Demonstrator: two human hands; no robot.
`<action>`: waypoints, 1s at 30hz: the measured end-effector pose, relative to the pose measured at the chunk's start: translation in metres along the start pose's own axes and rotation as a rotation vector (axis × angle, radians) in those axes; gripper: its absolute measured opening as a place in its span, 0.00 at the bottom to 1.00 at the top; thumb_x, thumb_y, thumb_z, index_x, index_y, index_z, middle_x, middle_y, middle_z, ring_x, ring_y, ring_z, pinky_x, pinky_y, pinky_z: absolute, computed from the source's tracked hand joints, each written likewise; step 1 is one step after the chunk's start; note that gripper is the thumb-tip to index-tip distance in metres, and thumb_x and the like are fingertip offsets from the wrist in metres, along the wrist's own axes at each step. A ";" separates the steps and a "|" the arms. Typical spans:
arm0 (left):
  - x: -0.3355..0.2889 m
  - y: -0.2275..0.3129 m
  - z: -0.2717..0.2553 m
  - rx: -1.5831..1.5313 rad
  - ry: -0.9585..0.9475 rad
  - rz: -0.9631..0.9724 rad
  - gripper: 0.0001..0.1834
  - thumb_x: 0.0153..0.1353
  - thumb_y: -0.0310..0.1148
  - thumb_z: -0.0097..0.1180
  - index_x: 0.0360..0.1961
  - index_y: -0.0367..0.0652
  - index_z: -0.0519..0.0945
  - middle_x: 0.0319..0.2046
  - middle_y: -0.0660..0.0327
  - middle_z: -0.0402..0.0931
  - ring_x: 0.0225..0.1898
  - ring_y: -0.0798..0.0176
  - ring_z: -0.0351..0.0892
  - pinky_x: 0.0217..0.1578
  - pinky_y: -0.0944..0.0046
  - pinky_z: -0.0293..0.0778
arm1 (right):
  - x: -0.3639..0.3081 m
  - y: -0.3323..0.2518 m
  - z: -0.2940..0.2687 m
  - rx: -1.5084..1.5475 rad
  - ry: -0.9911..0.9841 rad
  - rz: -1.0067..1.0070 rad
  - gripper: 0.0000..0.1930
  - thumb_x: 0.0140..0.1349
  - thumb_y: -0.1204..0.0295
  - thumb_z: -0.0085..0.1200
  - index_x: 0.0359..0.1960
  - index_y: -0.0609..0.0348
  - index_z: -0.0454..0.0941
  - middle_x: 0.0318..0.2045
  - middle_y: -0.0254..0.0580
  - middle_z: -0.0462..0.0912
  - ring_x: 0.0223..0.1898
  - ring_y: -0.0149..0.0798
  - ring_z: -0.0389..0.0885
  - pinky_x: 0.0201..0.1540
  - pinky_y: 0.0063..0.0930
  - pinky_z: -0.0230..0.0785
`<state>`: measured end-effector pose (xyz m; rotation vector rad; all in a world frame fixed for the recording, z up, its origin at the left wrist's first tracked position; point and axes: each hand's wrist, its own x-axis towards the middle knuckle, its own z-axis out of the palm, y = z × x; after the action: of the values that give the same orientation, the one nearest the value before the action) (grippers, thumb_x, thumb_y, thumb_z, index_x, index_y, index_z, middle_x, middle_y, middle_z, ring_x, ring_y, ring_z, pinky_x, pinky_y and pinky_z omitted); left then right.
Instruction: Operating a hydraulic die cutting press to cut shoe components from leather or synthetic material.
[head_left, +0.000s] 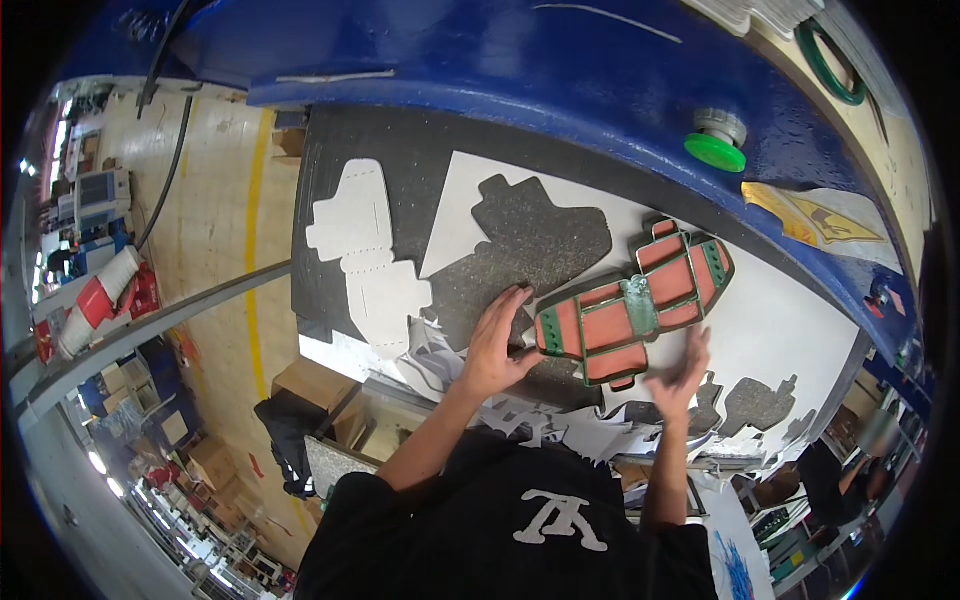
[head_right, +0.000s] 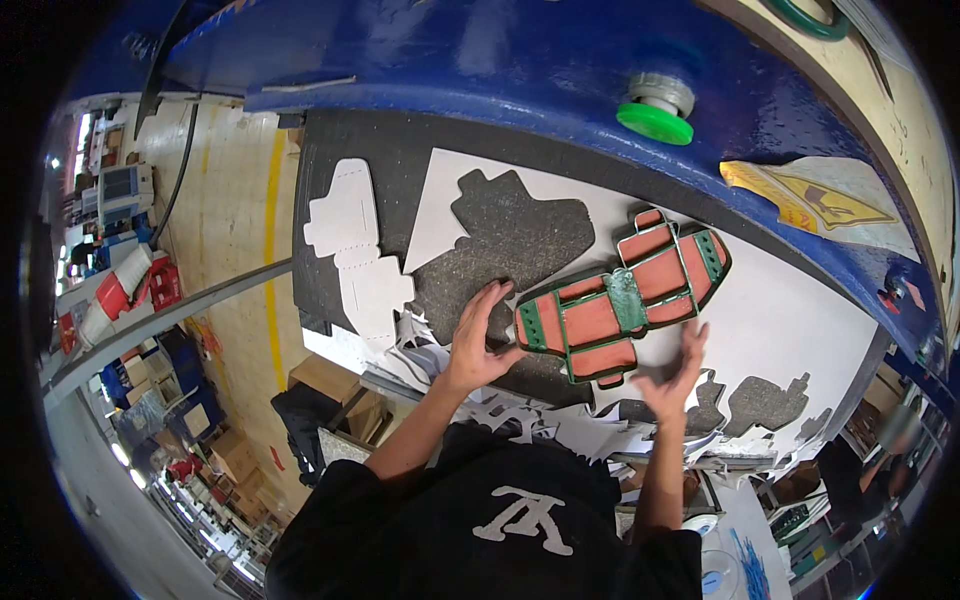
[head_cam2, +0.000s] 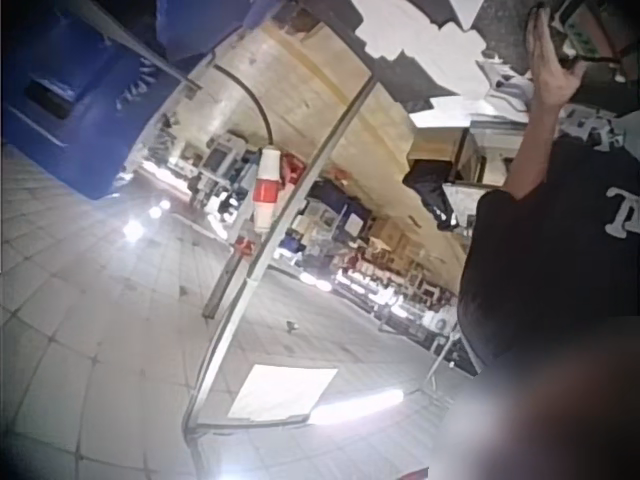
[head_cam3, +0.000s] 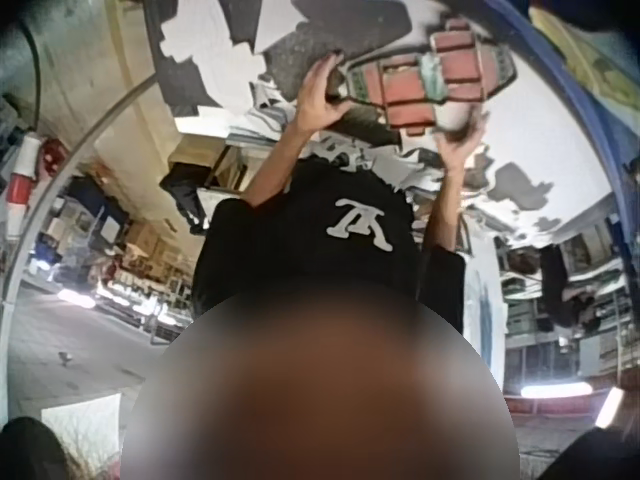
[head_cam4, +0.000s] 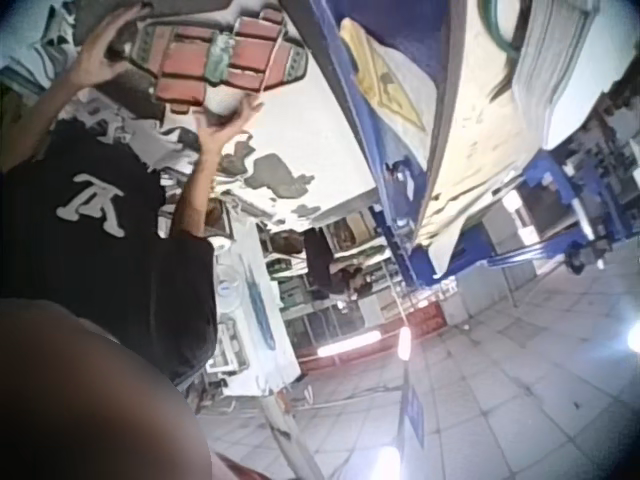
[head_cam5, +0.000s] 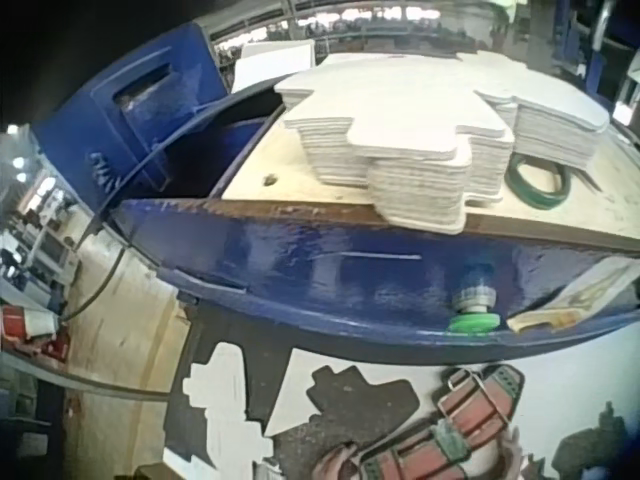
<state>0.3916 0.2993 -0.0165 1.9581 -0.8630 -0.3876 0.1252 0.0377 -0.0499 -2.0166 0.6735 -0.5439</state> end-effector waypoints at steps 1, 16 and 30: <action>-0.001 -0.003 0.000 0.011 -0.018 0.033 0.59 0.44 0.30 0.83 0.77 0.33 0.62 0.71 0.44 0.74 0.74 0.37 0.70 0.73 0.44 0.67 | -0.007 -0.004 0.005 -0.087 -0.087 -0.148 0.68 0.51 0.37 0.78 0.82 0.59 0.47 0.82 0.66 0.55 0.82 0.62 0.56 0.84 0.63 0.36; 0.008 -0.012 -0.003 0.071 -0.086 0.125 0.46 0.47 0.29 0.76 0.72 0.45 0.75 0.67 0.44 0.76 0.68 0.38 0.74 0.71 0.43 0.65 | -0.024 -0.051 0.063 -0.274 0.061 -0.203 0.20 0.53 0.69 0.77 0.47 0.52 0.83 0.72 0.58 0.75 0.76 0.61 0.69 0.79 0.71 0.44; -0.001 -0.014 -0.005 0.088 -0.074 0.181 0.48 0.50 0.32 0.79 0.74 0.46 0.72 0.69 0.45 0.74 0.70 0.38 0.72 0.72 0.43 0.64 | -0.028 -0.053 0.063 -0.298 0.088 -0.221 0.24 0.53 0.64 0.80 0.50 0.51 0.83 0.70 0.55 0.77 0.76 0.58 0.70 0.79 0.68 0.48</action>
<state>0.3991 0.3076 -0.0258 1.9363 -1.1125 -0.3212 0.1559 0.1187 -0.0376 -2.3764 0.6159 -0.6983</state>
